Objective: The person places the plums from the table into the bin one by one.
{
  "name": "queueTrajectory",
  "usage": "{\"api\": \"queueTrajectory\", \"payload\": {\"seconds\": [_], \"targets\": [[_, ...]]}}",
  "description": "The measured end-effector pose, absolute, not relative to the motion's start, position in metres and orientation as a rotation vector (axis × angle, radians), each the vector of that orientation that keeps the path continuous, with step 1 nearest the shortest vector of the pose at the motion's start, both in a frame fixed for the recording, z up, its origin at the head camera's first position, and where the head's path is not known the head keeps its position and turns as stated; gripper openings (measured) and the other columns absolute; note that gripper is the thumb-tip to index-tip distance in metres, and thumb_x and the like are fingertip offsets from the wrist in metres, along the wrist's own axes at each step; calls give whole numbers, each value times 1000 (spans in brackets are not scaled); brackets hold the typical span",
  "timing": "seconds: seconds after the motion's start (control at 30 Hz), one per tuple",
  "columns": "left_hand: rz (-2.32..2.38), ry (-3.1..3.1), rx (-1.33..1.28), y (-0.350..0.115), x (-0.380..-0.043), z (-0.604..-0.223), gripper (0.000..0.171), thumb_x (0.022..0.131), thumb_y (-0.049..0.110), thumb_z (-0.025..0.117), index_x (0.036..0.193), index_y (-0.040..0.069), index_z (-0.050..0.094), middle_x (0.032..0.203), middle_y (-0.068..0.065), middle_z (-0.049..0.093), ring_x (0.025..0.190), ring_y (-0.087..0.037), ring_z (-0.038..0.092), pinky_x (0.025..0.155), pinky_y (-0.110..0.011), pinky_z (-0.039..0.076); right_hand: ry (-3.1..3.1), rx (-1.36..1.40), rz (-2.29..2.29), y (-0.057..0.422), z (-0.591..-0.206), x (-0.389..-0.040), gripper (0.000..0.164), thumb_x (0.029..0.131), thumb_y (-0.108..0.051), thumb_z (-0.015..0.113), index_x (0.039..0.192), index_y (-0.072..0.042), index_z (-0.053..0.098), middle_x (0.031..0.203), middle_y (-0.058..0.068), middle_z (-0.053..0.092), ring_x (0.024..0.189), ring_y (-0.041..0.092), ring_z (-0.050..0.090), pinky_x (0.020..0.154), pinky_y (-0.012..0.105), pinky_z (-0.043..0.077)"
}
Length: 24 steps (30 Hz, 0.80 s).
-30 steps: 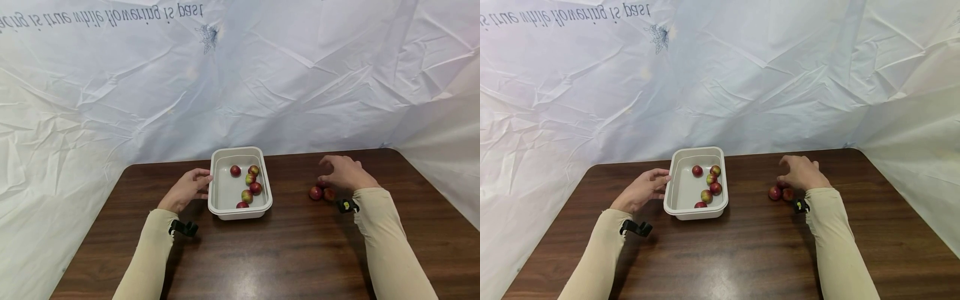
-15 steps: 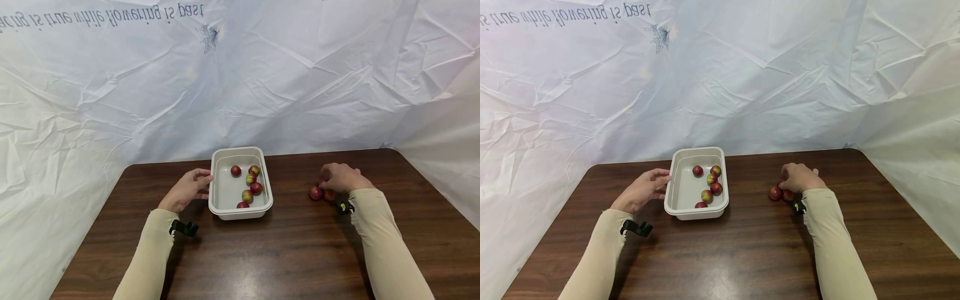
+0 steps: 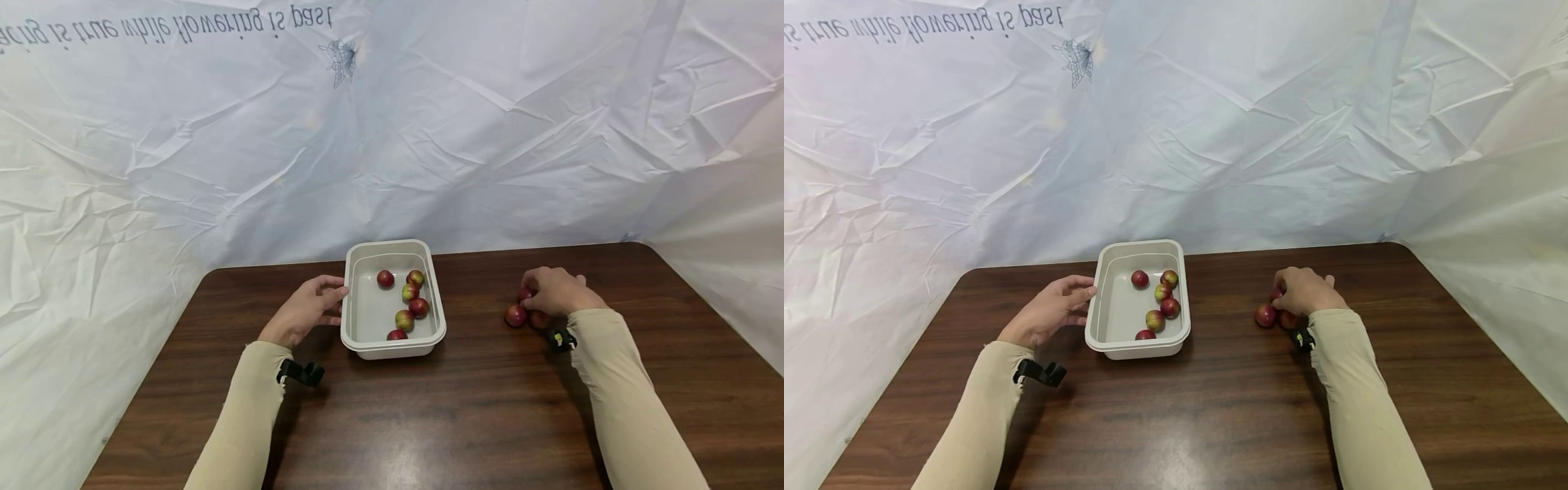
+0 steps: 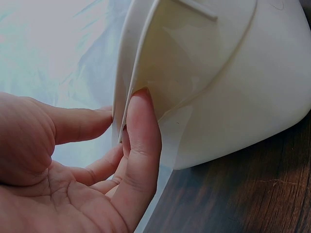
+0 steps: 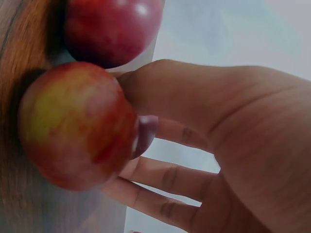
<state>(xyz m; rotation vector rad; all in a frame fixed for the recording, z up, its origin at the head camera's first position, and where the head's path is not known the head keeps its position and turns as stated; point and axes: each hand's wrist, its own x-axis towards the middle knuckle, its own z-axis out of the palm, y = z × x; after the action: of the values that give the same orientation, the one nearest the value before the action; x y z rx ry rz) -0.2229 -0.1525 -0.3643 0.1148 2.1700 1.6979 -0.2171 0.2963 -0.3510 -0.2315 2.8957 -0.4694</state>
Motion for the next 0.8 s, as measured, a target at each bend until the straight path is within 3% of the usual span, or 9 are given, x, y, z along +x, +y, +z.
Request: {"api": "queueTrajectory", "payload": {"seconds": [0.37,0.57,0.8], "targets": [[1712,2160,104,-152,-222,-363,46,108,23,54,146,0,42,132,-22,59,96,-20,67,85,-36,62,2946,-233,-485,295,-347,-218,17,91,-21,75,102,-11,68,97,11,70,90,31,62,87,70,31],[1716,2159,107,-152,-222,-362,46,108,23,54,146,0,42,133,-24,58,96,-20,68,86,-37,62,2999,-260,-481,290,-342,-217,17,92,-22,74,104,-12,69,98,9,71,92,31,63,85,66,32],[1733,2145,104,-151,-221,-360,46,108,21,54,146,-1,42,133,-25,58,93,-19,68,85,-36,62,3057,-329,-461,281,-335,-215,23,92,-25,74,111,-12,70,96,6,71,93,30,64,79,53,37]]}}
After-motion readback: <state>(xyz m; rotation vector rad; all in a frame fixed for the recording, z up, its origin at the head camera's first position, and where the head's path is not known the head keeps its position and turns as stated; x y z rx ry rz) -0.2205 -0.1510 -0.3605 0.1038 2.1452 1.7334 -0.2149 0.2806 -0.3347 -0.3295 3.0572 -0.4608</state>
